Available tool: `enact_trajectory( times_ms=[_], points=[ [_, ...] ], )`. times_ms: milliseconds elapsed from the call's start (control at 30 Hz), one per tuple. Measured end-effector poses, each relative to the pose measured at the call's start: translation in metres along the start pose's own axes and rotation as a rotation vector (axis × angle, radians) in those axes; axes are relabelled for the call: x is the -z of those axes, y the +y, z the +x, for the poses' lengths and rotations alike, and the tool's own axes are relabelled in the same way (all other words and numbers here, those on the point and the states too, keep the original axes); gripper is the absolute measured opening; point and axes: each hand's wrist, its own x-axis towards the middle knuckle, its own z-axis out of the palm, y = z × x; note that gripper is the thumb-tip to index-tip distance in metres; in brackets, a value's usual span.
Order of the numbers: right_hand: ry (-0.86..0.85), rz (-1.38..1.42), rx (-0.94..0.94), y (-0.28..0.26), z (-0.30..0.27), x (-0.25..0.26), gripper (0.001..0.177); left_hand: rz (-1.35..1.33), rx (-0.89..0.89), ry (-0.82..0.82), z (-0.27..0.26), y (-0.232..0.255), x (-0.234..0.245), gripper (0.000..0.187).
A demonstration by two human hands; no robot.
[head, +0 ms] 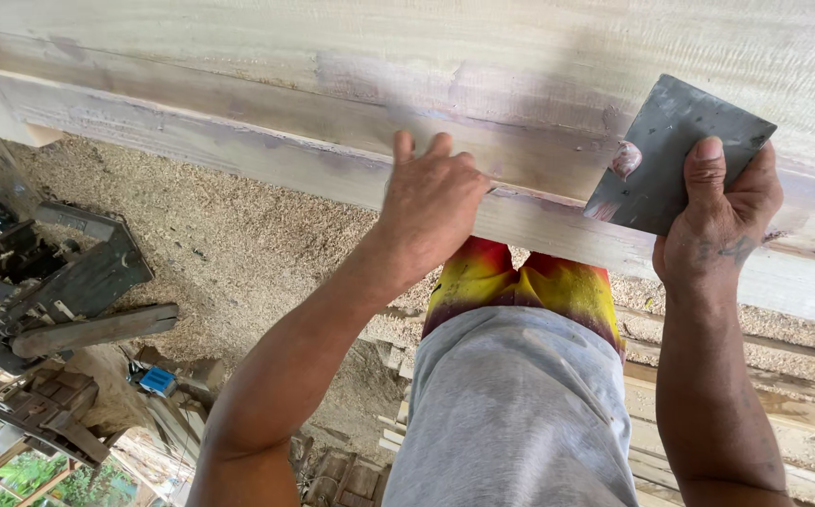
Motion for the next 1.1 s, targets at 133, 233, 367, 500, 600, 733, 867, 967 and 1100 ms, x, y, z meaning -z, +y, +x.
enact_trajectory(
  times_ms=[133,233,367,500,600,733,867,967,1100],
  points=[
    [0.022,-0.036,0.014,-0.003,-0.001,0.003,0.027,-0.02,0.073,0.291,-0.035,-0.012,-0.025,0.038],
    [-0.013,-0.041,0.03,-0.001,0.0,0.005,0.026,0.043,0.12,0.53,-0.053,-0.005,-0.065,0.047],
    [-0.022,-0.11,0.032,0.01,-0.002,0.002,0.024,0.111,0.151,0.647,-0.053,0.017,-0.118,0.05],
    [-0.092,-0.261,0.017,0.006,0.001,-0.012,0.026,0.048,0.158,0.643,-0.074,0.03,-0.109,0.049],
    [-0.178,-0.315,-0.019,0.008,0.006,-0.031,0.025,-0.026,0.195,0.487,-0.089,0.023,-0.064,0.057],
    [-0.256,-0.431,0.008,0.004,-0.001,-0.059,0.026,-0.094,0.071,0.498,-0.078,0.03,-0.018,0.051],
    [-0.302,-0.392,-0.044,-0.005,-0.017,-0.08,0.028,-0.126,0.086,0.534,-0.095,0.056,-0.012,0.045],
    [-0.305,-0.407,-0.078,-0.005,-0.024,-0.091,0.03,-0.124,0.093,0.521,-0.1,0.051,-0.018,0.045],
    [-0.279,-0.328,-0.095,-0.003,-0.017,-0.105,0.036,-0.089,0.042,0.277,-0.109,0.032,-0.007,0.044]
  ],
)
